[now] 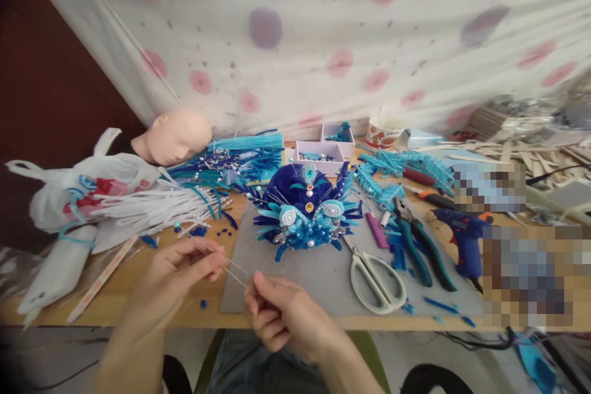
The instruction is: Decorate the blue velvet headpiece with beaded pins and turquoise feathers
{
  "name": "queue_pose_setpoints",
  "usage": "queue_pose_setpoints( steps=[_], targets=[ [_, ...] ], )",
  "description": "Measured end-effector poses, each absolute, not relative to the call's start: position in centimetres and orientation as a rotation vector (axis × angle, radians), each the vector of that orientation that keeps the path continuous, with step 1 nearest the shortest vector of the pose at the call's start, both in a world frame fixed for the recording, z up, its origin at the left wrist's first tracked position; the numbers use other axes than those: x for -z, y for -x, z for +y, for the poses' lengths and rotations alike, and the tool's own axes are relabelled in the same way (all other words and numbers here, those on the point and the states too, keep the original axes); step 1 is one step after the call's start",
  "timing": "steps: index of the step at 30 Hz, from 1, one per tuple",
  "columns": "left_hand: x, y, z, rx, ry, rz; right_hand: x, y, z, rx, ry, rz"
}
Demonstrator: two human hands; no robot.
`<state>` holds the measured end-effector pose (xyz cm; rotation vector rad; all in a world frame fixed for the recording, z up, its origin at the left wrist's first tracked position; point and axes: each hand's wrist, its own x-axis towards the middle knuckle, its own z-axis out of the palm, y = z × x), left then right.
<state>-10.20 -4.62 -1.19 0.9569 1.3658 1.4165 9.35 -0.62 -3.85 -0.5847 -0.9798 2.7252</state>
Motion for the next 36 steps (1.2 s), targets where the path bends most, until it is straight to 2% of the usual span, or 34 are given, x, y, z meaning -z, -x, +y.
queue_pose_setpoints(
  steps=[5,13,36],
  targets=[
    [1.4,10.0,-3.9,-1.376,-0.982,1.351,5.2,-9.6,0.0,-2.944,0.252,-0.711],
    [2.0,9.6,-3.7,-1.329,-0.937,1.390,7.0,-10.2,0.2,-3.005,0.004,-0.486],
    [1.2,9.5,-3.4,-1.339,-0.951,1.351,8.4,-10.8,-0.3,-2.937,0.116,-0.474]
  ],
)
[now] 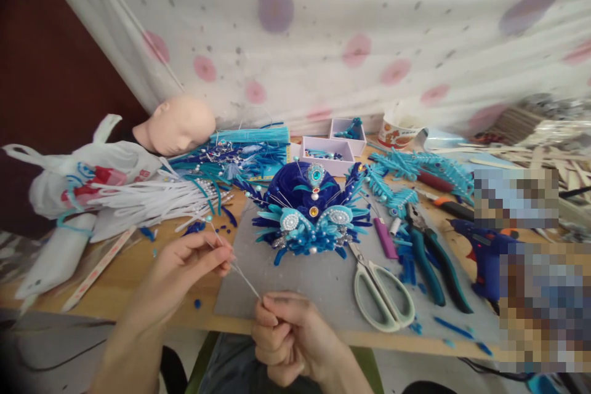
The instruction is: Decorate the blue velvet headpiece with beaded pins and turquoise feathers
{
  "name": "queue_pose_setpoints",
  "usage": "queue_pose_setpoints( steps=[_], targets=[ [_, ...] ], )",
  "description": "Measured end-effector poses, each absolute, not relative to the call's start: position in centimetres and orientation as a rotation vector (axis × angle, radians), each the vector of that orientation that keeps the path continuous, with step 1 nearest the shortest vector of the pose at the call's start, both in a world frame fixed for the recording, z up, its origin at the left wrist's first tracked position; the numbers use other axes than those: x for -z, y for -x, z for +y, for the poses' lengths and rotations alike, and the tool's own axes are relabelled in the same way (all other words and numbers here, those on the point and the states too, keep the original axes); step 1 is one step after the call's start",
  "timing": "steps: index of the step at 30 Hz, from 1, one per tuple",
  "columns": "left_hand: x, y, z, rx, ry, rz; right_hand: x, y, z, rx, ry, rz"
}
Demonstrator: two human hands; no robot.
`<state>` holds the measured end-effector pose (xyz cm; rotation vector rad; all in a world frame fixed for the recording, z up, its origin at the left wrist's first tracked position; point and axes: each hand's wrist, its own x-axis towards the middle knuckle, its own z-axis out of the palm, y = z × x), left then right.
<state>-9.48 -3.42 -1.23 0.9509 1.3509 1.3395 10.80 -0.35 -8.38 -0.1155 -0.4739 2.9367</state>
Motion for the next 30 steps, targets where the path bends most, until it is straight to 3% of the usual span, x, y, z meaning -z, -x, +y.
queue_pose_setpoints(
  steps=[14,16,20,23,25,30],
  targets=[
    [0.2,9.7,-3.8,-1.369,-1.029,1.378,8.0,-10.1,-1.1,-2.895,0.262,-0.535],
    [0.3,9.6,-4.0,-1.382,-1.006,1.388,7.9,-10.0,-1.7,-2.690,0.465,-0.750],
    [0.7,9.2,-4.2,-1.420,-0.938,1.386,7.9,-10.2,-3.0,-1.898,0.936,-1.436],
    [0.9,8.7,-4.2,-1.518,-0.882,1.356,8.1,-10.4,-3.5,-1.573,1.018,-1.715],
    [1.1,8.5,-4.1,-1.575,-0.833,1.336,8.2,-10.4,-3.4,-1.602,1.009,-1.687],
    [1.5,8.4,-4.4,-1.558,-0.761,1.279,8.1,-9.8,-2.7,-2.226,0.699,-1.013]
  ],
)
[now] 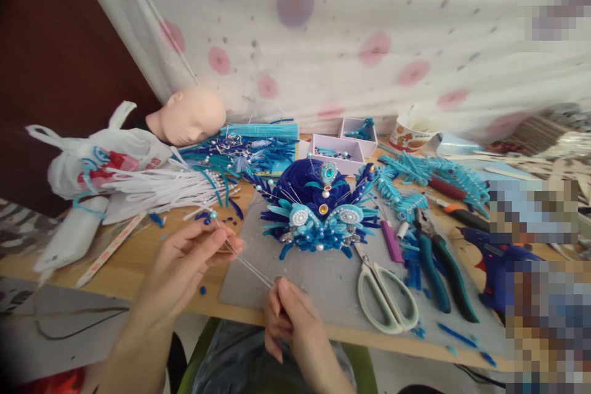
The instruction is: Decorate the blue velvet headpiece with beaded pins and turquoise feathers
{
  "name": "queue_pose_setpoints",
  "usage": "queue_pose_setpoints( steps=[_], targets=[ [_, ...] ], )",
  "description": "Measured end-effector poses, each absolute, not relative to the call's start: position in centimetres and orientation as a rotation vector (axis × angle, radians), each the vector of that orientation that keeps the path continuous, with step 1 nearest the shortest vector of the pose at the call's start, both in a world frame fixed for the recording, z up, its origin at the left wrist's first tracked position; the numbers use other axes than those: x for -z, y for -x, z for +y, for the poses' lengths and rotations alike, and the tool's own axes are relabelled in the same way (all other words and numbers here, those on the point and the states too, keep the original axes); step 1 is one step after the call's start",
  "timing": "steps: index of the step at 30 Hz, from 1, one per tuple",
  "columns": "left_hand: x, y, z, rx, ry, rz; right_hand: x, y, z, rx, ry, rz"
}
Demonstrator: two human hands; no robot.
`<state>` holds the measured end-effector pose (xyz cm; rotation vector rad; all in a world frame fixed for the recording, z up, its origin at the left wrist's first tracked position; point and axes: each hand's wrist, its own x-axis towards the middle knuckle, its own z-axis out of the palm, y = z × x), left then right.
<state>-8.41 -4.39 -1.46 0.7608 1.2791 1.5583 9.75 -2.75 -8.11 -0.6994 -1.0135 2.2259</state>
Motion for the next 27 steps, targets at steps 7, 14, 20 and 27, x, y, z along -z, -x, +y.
queue_pose_setpoints(
  steps=[7,14,20,27],
  targets=[
    [1.54,8.56,-4.52,-1.541,-0.755,1.239,7.84,-10.15,-2.39,-2.581,0.446,-0.687],
    [1.30,8.45,-4.41,-1.588,-0.716,1.240,7.84,-10.18,-2.25,-2.646,0.318,-0.563],
    [1.01,8.61,-4.37,-1.572,-0.721,1.230,8.25,-10.07,-2.03,-2.780,0.176,-0.487],
    [0.64,8.66,-4.25,-1.575,-0.721,1.231,8.38,-9.71,-2.19,-2.768,0.170,-0.442]
  ],
)
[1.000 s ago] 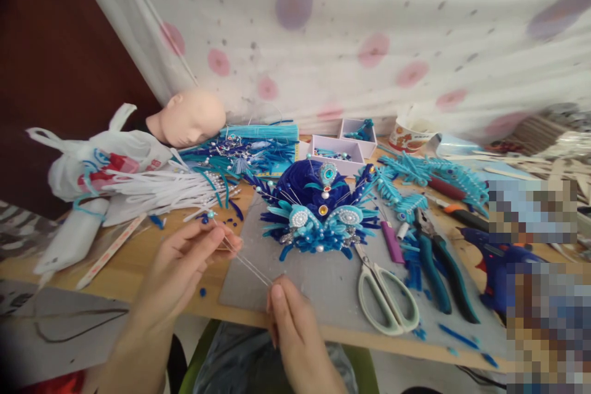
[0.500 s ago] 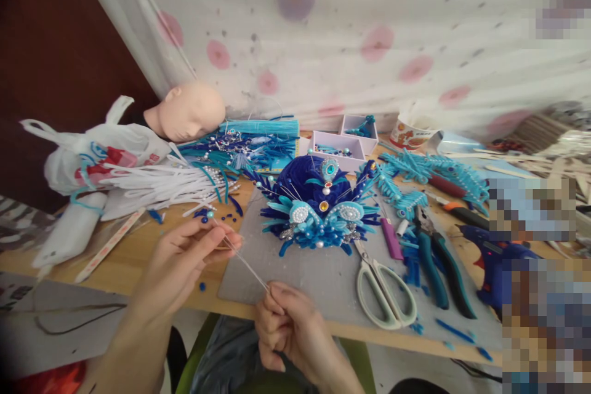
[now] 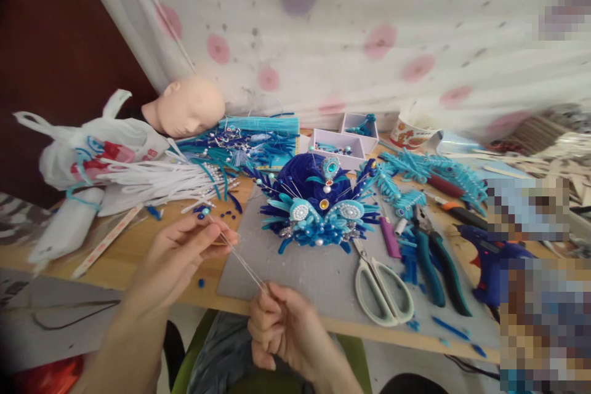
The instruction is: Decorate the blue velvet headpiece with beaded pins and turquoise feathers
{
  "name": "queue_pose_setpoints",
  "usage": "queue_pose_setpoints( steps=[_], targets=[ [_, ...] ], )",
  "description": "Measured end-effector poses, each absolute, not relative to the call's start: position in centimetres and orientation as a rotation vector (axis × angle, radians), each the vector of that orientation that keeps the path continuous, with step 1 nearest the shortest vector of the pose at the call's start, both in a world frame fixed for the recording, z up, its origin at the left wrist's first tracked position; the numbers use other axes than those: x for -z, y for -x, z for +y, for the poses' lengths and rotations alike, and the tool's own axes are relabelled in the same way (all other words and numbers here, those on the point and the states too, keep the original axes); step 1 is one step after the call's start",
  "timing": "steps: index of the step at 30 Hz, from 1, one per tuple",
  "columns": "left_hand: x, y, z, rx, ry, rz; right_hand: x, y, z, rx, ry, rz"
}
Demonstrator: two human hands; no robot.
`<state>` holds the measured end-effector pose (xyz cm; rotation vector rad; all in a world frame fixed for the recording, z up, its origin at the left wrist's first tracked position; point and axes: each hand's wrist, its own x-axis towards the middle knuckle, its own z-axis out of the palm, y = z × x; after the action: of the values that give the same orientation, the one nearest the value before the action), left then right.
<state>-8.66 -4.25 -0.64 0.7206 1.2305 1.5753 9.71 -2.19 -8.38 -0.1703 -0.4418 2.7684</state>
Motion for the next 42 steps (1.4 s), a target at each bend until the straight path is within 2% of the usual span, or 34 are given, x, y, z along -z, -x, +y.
queue_pose_setpoints(
  steps=[9,36,42],
  targets=[
    [0.84,9.09,-4.08,-1.614,-0.695,1.214,7.99,-9.58,-2.34,-2.712,0.232,-0.476],
    [1.37,9.45,-3.73,-1.607,-0.727,1.049,7.99,-9.40,-1.57,-2.946,0.068,-0.108],
    [1.26,9.63,-3.60,-1.615,-0.729,1.095,7.56,-9.27,-1.86,-2.902,0.117,-0.159]
  ],
)
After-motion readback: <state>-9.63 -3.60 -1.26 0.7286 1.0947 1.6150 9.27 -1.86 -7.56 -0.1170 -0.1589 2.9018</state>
